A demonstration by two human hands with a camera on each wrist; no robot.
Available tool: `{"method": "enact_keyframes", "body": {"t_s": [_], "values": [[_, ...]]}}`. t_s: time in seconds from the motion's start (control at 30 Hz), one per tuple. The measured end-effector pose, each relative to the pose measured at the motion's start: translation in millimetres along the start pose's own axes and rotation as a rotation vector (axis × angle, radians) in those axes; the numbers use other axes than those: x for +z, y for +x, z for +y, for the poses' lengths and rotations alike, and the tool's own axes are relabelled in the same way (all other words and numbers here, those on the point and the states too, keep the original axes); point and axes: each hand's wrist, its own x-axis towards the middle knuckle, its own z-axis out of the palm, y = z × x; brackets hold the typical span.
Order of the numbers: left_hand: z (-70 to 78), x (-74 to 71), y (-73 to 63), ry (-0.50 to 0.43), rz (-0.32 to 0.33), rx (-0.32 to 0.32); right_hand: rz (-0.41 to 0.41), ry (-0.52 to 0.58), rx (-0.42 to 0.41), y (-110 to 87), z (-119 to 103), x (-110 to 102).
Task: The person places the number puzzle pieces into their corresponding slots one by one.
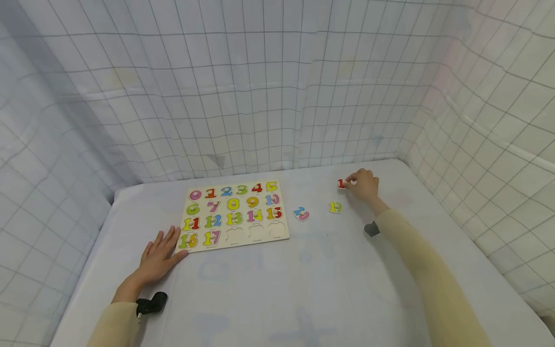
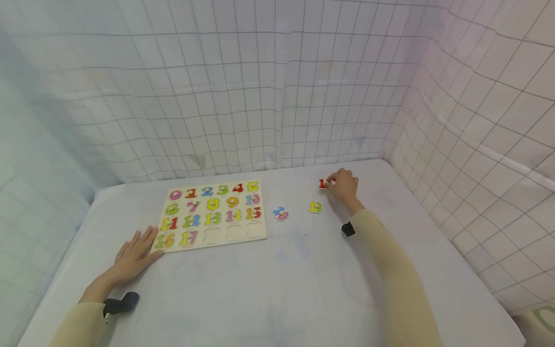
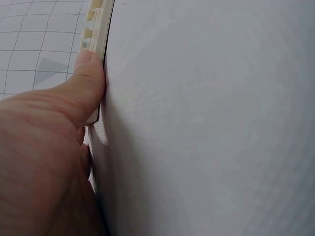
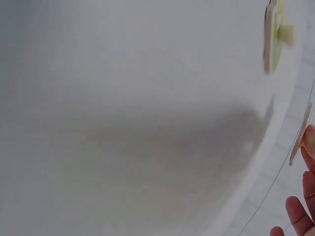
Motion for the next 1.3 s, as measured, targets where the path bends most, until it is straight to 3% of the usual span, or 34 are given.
{"method": "enact_keyframes", "body": {"t_s": [0.27, 0.63, 1.03, 1.3], "values": [[-0.7, 0.1, -0.3, -0.009, 0.003, 0.005, -0.027, -0.022, -0.149, -12.4, -84, 17], [-0.3, -0.3, -1.3, -0.007, 0.000, -0.005, -0.084, -0.027, -0.363, -53.5, -184, 62], [4.3, -2.5, -1.0, -0.004, -0.004, -0.011, -0.122, 0.024, -0.482, -78.5, -243, 96], [3.1, -3.3, -0.5, -0.008, -0.014, -0.020, -0.134, -0.030, -0.507, -93.7, -270, 103]]}}
